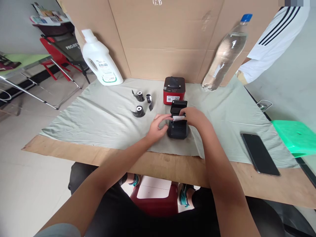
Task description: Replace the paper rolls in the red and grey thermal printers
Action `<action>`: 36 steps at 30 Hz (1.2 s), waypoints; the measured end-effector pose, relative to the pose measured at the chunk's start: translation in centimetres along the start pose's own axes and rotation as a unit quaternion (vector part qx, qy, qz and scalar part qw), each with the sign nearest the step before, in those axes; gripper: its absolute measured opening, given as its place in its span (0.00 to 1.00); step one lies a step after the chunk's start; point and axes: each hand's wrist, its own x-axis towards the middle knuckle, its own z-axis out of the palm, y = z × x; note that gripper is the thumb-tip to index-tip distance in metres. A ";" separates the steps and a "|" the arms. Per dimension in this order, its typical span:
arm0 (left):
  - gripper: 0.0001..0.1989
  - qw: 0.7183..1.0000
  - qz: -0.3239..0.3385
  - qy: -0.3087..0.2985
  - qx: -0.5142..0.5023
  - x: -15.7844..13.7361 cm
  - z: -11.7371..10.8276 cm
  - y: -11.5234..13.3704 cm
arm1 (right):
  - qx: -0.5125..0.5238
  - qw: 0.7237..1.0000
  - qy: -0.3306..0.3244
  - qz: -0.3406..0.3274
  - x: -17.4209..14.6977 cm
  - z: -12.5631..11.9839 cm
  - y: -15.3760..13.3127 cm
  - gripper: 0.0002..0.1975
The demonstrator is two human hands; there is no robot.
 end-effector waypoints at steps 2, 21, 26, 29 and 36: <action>0.22 0.998 -0.029 0.038 -0.039 0.6 -0.3 -0.8 | 0.008 1.000 0.022 -0.018 -0.9 -1.6 -0.7 0.09; 0.33 0.944 -0.085 0.083 -0.306 3.1 -2.6 -3.4 | 0.197 0.976 -0.047 -0.085 1.4 -3.3 -8.3 0.11; 0.31 0.927 -0.131 0.120 -0.329 3.1 -2.7 -3.1 | 0.224 0.968 -0.042 -0.110 2.2 -2.8 -7.6 0.09; 0.27 0.918 -0.163 0.129 -0.336 3.2 -2.8 -3.0 | 0.242 0.960 -0.068 -0.122 2.1 -2.7 -7.5 0.11; 0.24 0.897 -0.230 0.080 -0.368 3.5 -1.9 -3.4 | 0.176 0.976 0.037 -0.125 2.3 -2.4 -8.0 0.12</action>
